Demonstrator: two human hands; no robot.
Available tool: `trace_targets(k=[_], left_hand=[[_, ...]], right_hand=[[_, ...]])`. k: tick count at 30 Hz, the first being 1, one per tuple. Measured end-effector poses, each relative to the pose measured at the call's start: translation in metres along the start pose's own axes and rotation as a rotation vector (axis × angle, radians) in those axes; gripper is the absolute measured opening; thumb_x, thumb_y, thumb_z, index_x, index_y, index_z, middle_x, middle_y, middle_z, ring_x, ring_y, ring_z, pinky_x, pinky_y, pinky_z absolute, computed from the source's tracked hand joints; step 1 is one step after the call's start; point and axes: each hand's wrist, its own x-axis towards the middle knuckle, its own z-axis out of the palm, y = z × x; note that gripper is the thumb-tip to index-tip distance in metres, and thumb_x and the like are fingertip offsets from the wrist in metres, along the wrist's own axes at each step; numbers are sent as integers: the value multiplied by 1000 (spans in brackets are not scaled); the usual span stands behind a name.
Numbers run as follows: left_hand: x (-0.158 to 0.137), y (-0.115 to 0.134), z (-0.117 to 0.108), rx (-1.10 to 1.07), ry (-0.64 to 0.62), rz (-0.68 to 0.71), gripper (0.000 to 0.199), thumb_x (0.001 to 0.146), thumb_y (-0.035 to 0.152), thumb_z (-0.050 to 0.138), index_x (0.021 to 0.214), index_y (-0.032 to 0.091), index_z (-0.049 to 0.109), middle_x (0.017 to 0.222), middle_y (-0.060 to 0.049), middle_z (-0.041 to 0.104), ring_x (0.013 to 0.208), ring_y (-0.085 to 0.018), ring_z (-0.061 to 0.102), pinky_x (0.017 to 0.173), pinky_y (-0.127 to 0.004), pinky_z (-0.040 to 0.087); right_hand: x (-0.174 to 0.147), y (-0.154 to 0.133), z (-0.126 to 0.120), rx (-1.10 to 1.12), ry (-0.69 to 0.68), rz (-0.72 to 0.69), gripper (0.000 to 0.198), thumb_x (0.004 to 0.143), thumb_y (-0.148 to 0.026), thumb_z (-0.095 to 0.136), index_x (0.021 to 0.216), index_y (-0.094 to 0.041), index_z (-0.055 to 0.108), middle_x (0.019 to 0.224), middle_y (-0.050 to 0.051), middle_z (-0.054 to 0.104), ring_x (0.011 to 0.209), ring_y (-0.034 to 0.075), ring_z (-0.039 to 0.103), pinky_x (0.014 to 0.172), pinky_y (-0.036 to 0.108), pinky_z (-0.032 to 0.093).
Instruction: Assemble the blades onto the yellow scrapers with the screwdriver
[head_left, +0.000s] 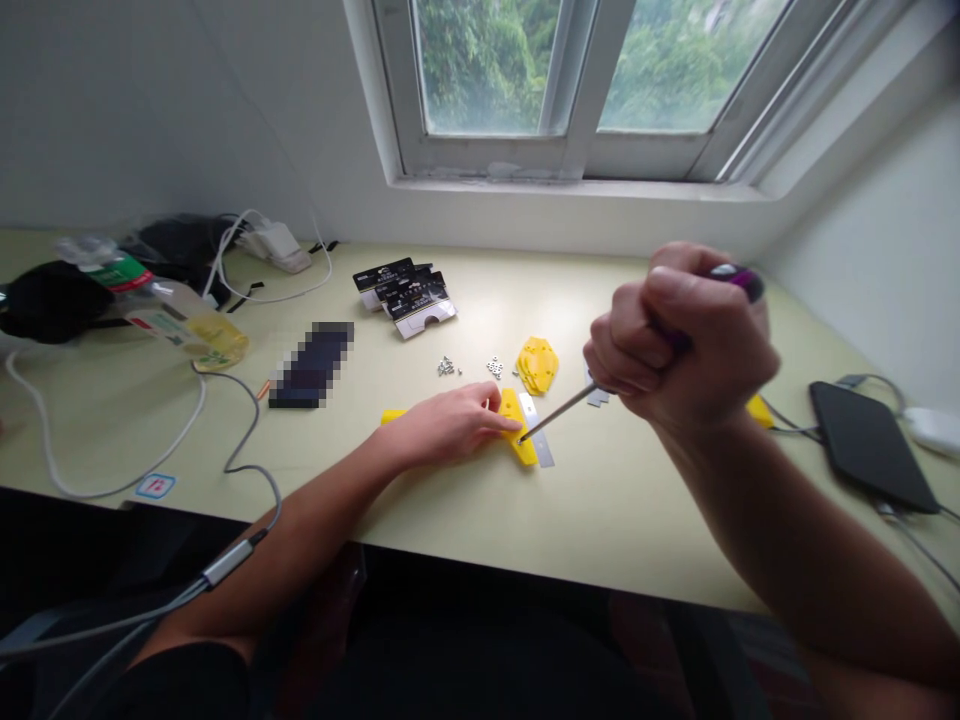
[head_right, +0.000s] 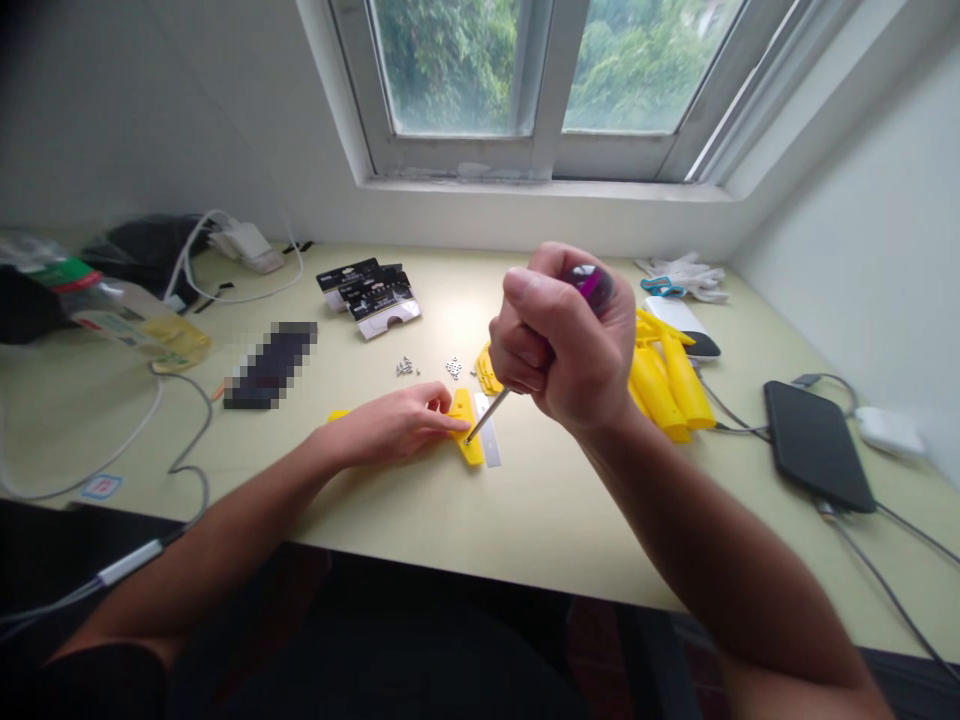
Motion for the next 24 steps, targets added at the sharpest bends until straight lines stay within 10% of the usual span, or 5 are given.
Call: trace_targets(k=[16, 24], left_hand=[[0, 4, 0, 32, 8, -23, 29, 97, 34, 48, 117, 33, 69, 97, -5, 54, 78, -14, 52, 68, -26, 41], [0, 6, 0, 27, 15, -28, 29, 97, 34, 48, 116, 33, 69, 97, -5, 55, 80, -15, 53, 69, -26, 42]], right_hand=[[-1, 11, 6, -127, 160, -82, 37, 85, -30, 62, 61, -24, 33, 44, -10, 32, 30, 6, 24, 32, 23, 21], [-10, -28, -5, -1288, 72, -131, 24, 82, -45, 67, 75, -24, 57, 59, -1, 53, 53, 14, 48, 51, 30, 36]])
